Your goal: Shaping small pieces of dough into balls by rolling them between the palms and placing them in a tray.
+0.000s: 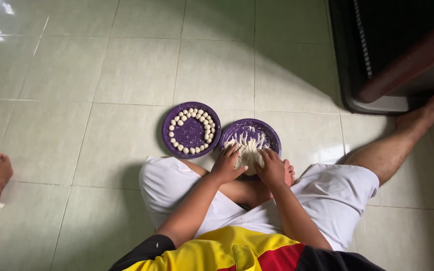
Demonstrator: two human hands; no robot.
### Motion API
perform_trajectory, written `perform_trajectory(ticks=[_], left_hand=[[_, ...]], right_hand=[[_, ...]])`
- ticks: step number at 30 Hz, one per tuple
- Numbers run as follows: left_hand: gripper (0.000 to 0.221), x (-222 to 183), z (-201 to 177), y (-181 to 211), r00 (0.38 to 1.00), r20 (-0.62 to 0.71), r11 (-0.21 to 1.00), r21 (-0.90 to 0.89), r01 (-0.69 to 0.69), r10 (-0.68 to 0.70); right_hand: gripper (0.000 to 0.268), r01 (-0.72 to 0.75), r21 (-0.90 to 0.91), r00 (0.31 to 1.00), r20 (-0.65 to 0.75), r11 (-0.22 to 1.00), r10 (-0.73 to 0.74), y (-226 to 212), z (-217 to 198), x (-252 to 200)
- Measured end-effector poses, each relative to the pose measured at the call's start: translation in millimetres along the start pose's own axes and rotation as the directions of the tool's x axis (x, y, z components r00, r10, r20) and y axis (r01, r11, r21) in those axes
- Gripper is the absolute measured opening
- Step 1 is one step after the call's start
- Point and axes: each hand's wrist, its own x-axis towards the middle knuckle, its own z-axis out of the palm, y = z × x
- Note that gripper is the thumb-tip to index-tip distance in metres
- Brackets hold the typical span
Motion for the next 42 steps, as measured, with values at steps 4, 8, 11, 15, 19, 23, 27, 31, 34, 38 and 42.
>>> perform_trajectory(ticks=[4, 8, 11, 15, 19, 23, 27, 31, 34, 38, 42], left_hand=[[0.077, 3, -2, 6, 0.980, 0.175, 0.985, 0.156, 0.069, -0.096], [0.084, 3, 18, -2, 0.925, 0.347, 0.969, 0.236, 0.075, -0.156], [0.078, -6, 33, -8, 0.931, 0.345, 0.961, 0.275, 0.021, -0.119], [0.078, -7, 18, 2, 0.930, 0.356, 0.939, 0.343, -0.037, -0.094], [0.075, -14, 25, -1, 0.927, 0.371, 0.938, 0.338, -0.080, -0.054], [0.074, -13, 15, 13, 0.923, 0.380, 0.960, 0.276, -0.043, -0.068], [0.072, -15, 14, 14, 0.926, 0.373, 0.956, 0.287, -0.057, -0.057], [0.070, -16, 14, 12, 0.938, 0.344, 0.961, 0.271, -0.063, -0.035], [0.070, -15, 14, 11, 0.940, 0.340, 0.962, 0.264, -0.064, -0.031], [0.073, -11, 27, -1, 0.945, 0.323, 0.936, 0.343, -0.072, -0.045], [0.068, -13, 26, 0, 0.953, 0.301, 0.948, 0.311, -0.066, -0.032]], right_hand=[[0.051, 0.088, -0.041, 0.995, 0.049, 0.995, -0.086, -10, -11, 9], [0.041, 0.117, 0.023, 0.984, 0.133, 0.993, -0.119, -6, -22, 9], [0.034, 0.208, -0.048, 0.975, 0.085, 0.977, -0.203, 5, -1, -1], [0.026, 0.211, -0.106, 0.978, 0.024, 0.972, -0.209, -19, -54, -13], [0.038, 0.210, -0.071, 0.978, 0.004, 0.975, -0.210, 7, 14, -1], [0.041, 0.195, 0.001, 0.977, 0.091, 0.981, -0.194, 14, 32, 10], [0.042, 0.196, 0.024, 0.972, 0.124, 0.980, -0.198, 11, 33, 11], [0.038, 0.250, -0.018, 0.962, 0.116, 0.968, -0.246, 1, 22, 7], [0.032, 0.248, -0.029, 0.965, 0.093, 0.968, -0.245, 1, 18, 7], [0.032, 0.247, -0.024, 0.966, 0.078, 0.969, -0.245, 1, 15, 7], [0.030, 0.246, -0.037, 0.967, 0.070, 0.968, -0.243, 6, 31, 10]])
